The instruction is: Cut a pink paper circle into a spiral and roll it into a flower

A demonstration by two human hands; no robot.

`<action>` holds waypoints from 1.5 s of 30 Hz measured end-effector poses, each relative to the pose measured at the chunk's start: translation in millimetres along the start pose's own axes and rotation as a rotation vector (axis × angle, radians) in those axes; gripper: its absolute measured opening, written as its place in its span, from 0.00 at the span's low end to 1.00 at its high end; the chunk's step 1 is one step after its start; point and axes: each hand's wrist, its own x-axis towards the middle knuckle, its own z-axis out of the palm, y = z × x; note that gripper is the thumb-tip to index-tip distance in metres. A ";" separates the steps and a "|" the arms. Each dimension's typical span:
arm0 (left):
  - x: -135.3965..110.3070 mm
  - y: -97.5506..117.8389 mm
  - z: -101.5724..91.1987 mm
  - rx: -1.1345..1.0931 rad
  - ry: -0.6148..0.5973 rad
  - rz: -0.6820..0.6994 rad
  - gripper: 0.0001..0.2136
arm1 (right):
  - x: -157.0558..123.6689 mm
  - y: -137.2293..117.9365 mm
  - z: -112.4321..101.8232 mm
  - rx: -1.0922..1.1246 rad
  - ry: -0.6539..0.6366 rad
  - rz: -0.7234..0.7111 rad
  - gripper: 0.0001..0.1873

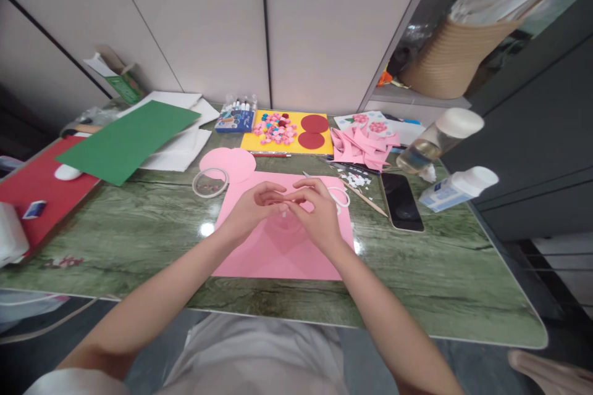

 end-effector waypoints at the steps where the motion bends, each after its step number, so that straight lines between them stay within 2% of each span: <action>1: -0.2 0.1 0.1 -0.008 -0.005 0.002 0.17 | 0.4 -0.1 -0.5 0.004 0.003 0.000 0.01; 5: -0.4 1.0 0.5 -0.017 -0.021 0.000 0.18 | 1.6 1.1 -1.6 0.023 -0.001 -0.008 0.04; 15: -0.4 0.5 -1.2 0.008 -0.123 0.001 0.16 | 2.2 -0.5 -3.4 0.054 -0.117 -0.021 0.09; 22: -1.5 0.8 -1.5 0.036 -0.140 -0.002 0.14 | 1.7 -5.4 -2.4 0.028 -0.149 -0.037 0.09; 34: -2.5 -0.5 1.4 -0.066 -0.042 -0.067 0.14 | -2.0 -5.8 -1.9 -0.102 -0.104 -0.225 0.05; 45: 0.6 -4.2 -4.4 -0.033 -0.099 -0.003 0.14 | 0.3 -6.5 -2.7 -0.075 -0.031 -0.108 0.07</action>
